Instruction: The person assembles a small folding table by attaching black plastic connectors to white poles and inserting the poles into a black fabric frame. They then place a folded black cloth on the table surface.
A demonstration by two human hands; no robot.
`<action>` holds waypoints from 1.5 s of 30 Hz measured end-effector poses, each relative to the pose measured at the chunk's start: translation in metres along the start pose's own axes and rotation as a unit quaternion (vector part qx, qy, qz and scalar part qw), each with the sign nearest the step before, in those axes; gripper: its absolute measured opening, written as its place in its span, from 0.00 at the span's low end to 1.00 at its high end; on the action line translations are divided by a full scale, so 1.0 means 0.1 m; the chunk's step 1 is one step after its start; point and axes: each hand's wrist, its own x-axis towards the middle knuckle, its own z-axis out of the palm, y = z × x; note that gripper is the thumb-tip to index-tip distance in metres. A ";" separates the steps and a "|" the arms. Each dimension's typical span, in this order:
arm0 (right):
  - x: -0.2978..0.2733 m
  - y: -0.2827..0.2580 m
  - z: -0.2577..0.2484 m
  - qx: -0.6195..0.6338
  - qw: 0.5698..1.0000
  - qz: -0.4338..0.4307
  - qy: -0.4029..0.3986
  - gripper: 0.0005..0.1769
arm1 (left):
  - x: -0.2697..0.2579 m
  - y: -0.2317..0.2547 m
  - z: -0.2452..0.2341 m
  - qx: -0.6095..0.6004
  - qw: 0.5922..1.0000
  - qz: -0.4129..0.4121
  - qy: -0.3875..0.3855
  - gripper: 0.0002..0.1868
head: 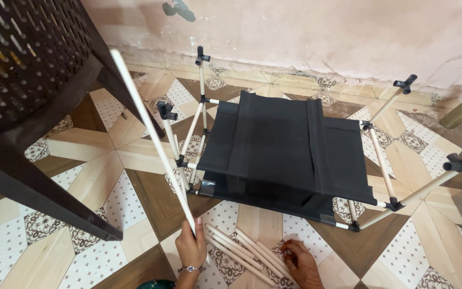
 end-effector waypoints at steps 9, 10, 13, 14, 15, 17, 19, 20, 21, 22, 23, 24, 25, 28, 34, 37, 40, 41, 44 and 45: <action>0.00 -0.03 0.00 -0.014 1.000 -0.008 0.010 0.14 | -0.07 0.02 -0.10 -0.088 0.987 0.132 -0.005 0.09; -0.01 -0.04 0.00 -0.019 1.000 -0.015 0.012 0.13 | -0.09 0.05 -0.08 -0.094 0.987 0.131 -0.016 0.08; -0.01 -0.06 -0.01 -0.019 1.000 -0.024 0.008 0.13 | -0.13 0.09 -0.01 -0.061 0.989 0.132 -0.037 0.07; -0.01 -0.07 -0.01 -0.021 0.999 -0.023 0.008 0.13 | -0.13 0.09 0.02 -0.042 0.989 0.135 -0.042 0.07; -0.01 -0.07 -0.01 -0.023 0.999 -0.022 0.009 0.13 | -0.13 0.10 0.04 -0.043 0.988 0.136 -0.053 0.07; -0.01 -0.07 -0.01 -0.020 1.000 -0.020 0.010 0.12 | -0.14 0.10 0.08 -0.046 0.986 0.140 -0.076 0.07; -0.01 -0.08 -0.01 -0.008 1.000 -0.017 0.012 0.11 | -0.19 0.13 0.11 -0.069 0.982 0.139 -0.105 0.07; 0.00 -0.07 -0.01 -0.008 1.000 -0.015 0.010 0.11 | -0.22 0.16 0.13 -0.081 0.980 0.138 -0.120 0.08; 0.00 -0.07 -0.01 -0.007 1.000 -0.014 0.008 0.11 | -0.24 0.19 0.15 -0.070 0.979 0.102 -0.159 0.09; 0.00 -0.07 -0.01 -0.007 1.000 -0.012 0.006 0.11 | -0.27 0.22 0.17 -0.058 0.976 0.066 -0.197 0.12; 0.01 -0.06 -0.01 -0.004 1.000 -0.011 0.006 0.11 | -0.29 0.26 0.18 -0.046 0.970 0.030 -0.235 0.15; 0.01 -0.06 0.00 -0.001 1.000 -0.010 0.006 0.11 | -0.30 0.30 0.19 -0.058 0.970 0.048 -0.230 0.15; 0.00 -0.05 -0.01 0.001 1.000 -0.009 0.005 0.11 | -0.32 0.34 0.20 -0.069 0.970 0.064 -0.223 0.15; 0.01 -0.03 -0.01 -0.006 1.000 -0.014 0.012 0.12 | -0.31 0.44 0.19 -0.112 0.969 0.127 -0.180 0.15; 0.03 -0.06 0.00 -0.024 1.000 -0.001 0.001 0.13 | -0.19 0.55 0.11 -0.149 0.965 0.020 -0.215 0.23; 0.02 -0.10 -0.01 -0.027 1.000 0.002 -0.003 0.12 | -0.12 0.59 0.05 -0.173 0.957 -0.022 -0.233 0.23; 0.01 -0.14 -0.01 -0.027 0.999 0.018 0.004 0.11 | -0.09 0.66 -0.03 -0.237 0.932 -0.029 -0.271 0.19; 0.01 -0.14 -0.01 -0.018 0.999 0.027 0.000 0.11 | -0.08 0.70 -0.06 -0.265 0.920 -0.026 -0.287 0.19; 0.01 -0.12 0.01 -0.003 0.999 0.037 -0.006 0.11 | -0.06 0.78 -0.07 -0.350 0.848 -0.183 -0.352 0.29; 0.02 -0.10 0.01 -0.008 1.000 0.029 -0.002 0.11 | -0.06 0.79 -0.06 -0.343 0.843 -0.194 -0.365 0.26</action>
